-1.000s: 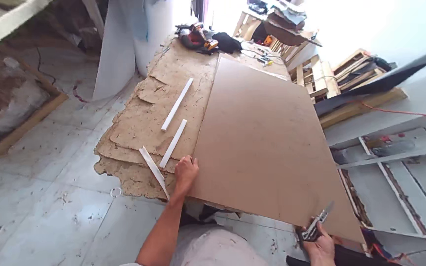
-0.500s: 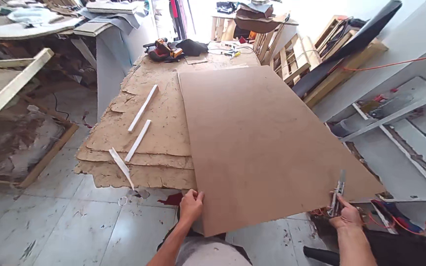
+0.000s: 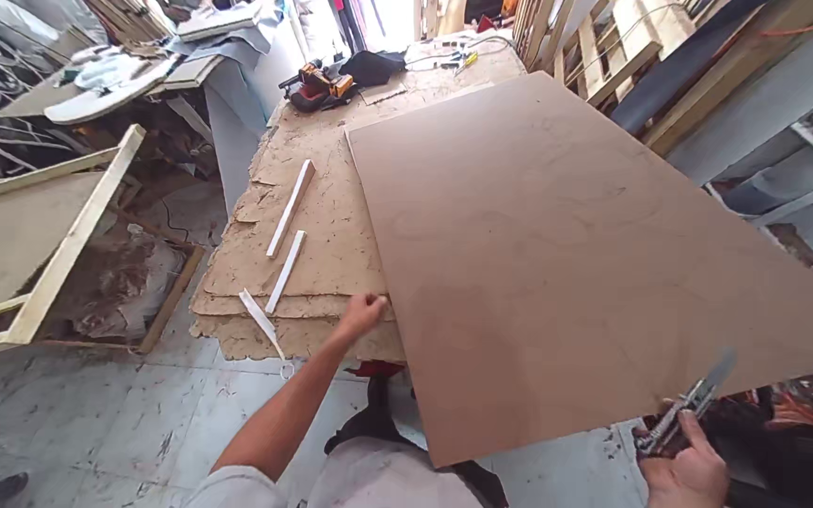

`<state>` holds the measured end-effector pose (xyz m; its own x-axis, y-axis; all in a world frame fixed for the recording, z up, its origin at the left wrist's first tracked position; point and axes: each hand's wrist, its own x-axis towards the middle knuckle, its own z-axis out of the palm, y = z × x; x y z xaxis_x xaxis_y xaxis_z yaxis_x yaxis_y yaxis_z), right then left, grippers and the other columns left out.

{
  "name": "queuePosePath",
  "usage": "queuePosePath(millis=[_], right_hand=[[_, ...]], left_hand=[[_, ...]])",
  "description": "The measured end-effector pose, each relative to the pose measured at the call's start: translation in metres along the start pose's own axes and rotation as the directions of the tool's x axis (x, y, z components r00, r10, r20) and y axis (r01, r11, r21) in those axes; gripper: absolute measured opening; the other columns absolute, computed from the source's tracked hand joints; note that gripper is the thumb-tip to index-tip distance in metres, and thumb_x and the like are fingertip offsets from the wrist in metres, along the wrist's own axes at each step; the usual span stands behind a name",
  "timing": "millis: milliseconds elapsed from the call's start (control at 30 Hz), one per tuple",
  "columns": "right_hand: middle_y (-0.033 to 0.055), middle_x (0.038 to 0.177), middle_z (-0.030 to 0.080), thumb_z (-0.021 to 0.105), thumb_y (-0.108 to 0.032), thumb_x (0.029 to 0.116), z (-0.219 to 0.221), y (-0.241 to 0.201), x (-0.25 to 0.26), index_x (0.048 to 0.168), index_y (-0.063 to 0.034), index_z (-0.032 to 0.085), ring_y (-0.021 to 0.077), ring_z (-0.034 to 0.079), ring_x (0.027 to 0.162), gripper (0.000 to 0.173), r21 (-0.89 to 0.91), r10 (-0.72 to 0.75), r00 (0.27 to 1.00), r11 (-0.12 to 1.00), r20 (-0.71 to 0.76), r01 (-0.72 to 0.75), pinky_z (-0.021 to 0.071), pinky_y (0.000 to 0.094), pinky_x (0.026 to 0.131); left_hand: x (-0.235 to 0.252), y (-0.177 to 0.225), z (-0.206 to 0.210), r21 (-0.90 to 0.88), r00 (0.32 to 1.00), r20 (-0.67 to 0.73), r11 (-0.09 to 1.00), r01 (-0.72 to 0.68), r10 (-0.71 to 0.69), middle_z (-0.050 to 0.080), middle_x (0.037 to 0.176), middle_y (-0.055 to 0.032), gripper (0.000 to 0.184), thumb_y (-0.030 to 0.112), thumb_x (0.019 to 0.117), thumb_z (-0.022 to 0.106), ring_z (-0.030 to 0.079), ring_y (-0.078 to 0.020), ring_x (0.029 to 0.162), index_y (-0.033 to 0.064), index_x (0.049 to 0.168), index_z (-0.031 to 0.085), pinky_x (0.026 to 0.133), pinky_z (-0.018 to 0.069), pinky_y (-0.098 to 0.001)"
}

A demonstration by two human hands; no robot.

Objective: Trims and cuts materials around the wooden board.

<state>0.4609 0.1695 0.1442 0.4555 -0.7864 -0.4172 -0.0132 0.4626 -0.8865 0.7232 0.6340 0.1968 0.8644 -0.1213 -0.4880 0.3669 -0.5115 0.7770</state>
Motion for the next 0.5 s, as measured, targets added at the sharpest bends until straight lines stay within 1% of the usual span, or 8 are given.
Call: queuePosePath(millis=[100,200,233,267,300,333,400,500], right_hand=[[-0.0113,0.092,0.07,0.044,-0.032,0.1092,0.021,0.035,-0.075,0.112,-0.0232,0.064,0.0018,0.066,0.074,0.022,-0.119,0.065,0.997,0.99,-0.033,-0.069,0.0534,0.0225,0.055],[-0.0061,0.086,0.063,0.055,-0.032,0.1055,0.066,0.067,-0.144,0.112,-0.0109,0.065,0.0021,0.06,0.066,0.024,-0.454,-0.123,0.964,0.891,-0.236,0.003,0.0536,0.0242,0.055],[0.0008,0.089,0.062,0.058,-0.035,0.1037,0.082,0.077,-0.16,0.115,-0.0049,0.065,0.0054,0.058,0.071,0.033,-0.581,-0.257,0.917,0.813,-0.307,0.033,0.0525,0.0277,0.062],[0.0127,0.098,0.067,0.059,-0.035,0.1026,0.096,0.084,-0.17,0.121,0.0022,0.065,0.0147,0.062,0.084,0.042,-0.674,-0.391,0.85,0.737,-0.354,0.058,0.0529,0.0364,0.077],[0.0223,0.108,0.07,0.058,-0.036,0.1033,0.109,0.089,-0.176,0.126,0.0051,0.064,0.0258,0.068,0.098,0.048,-0.745,-0.494,0.784,0.664,-0.375,0.063,0.0533,0.0451,0.091],[0.0268,0.114,0.069,0.055,-0.037,0.1045,0.121,0.093,-0.177,0.13,0.0052,0.062,0.034,0.068,0.107,0.05,-0.787,-0.56,0.731,0.615,-0.389,0.052,0.0512,0.0517,0.097],[0.0279,0.122,0.067,0.05,-0.037,0.1063,0.139,0.101,-0.174,0.133,0.0029,0.06,0.0399,0.065,0.116,0.049,-0.821,-0.612,0.668,0.572,-0.423,0.004,0.0481,0.0573,0.101],[0.0281,0.136,0.059,0.045,-0.035,0.1071,0.152,0.108,-0.176,0.139,0.0016,0.055,0.042,0.058,0.127,0.05,-0.814,-0.565,0.663,0.568,-0.492,-0.119,0.0451,0.0592,0.105]], left_hand=[[0.097,0.026,-0.049,-0.071,0.993,-0.109,0.996,-0.062,0.054,0.07,0.114,-0.0194,0.039,0.027,0.1087,0.05,0.073,-0.0272,0.097,-0.0036,0.132,0.057,0.087,0.0606,-0.0451],[0.19,0.039,-0.077,-0.053,0.983,-0.164,0.994,-0.092,0.082,0.067,0.123,-0.0209,0.041,0.027,0.1077,0.049,0.07,-0.03,0.105,-0.0011,0.136,0.055,0.092,0.0586,-0.048],[0.212,0.042,-0.08,-0.06,0.982,-0.173,0.995,-0.085,0.074,0.067,0.124,-0.0215,0.041,0.028,0.1072,0.049,0.07,-0.0312,0.107,-0.0006,0.137,0.055,0.093,0.058,-0.0493],[0.23,0.045,-0.081,-0.08,0.981,-0.182,0.994,-0.076,0.061,0.067,0.124,-0.0218,0.042,0.029,0.1069,0.05,0.069,-0.0319,0.109,0.0001,0.137,0.055,0.094,0.0576,-0.0499],[0.244,0.05,-0.082,-0.101,0.98,-0.194,0.993,-0.067,0.046,0.067,0.124,-0.0219,0.042,0.029,0.1064,0.051,0.069,-0.0324,0.111,0.0006,0.137,0.056,0.096,0.0571,-0.0505],[0.255,0.057,-0.083,-0.117,0.977,-0.208,0.991,-0.061,0.035,0.067,0.125,-0.0219,0.043,0.03,0.106,0.051,0.068,-0.0326,0.113,0.0007,0.137,0.056,0.097,0.0564,-0.0508],[0.269,0.074,-0.087,-0.14,0.971,-0.237,0.989,-0.05,0.015,0.065,0.129,-0.0229,0.044,0.031,0.1049,0.054,0.064,-0.0336,0.12,0.0001,0.137,0.057,0.101,0.0528,-0.0526],[0.29,0.094,-0.089,-0.183,0.96,-0.28,0.983,-0.033,-0.02,0.064,0.129,-0.0236,0.046,0.031,0.1024,0.056,0.063,-0.0344,0.122,-0.0004,0.137,0.056,0.101,0.0525,-0.0538]])
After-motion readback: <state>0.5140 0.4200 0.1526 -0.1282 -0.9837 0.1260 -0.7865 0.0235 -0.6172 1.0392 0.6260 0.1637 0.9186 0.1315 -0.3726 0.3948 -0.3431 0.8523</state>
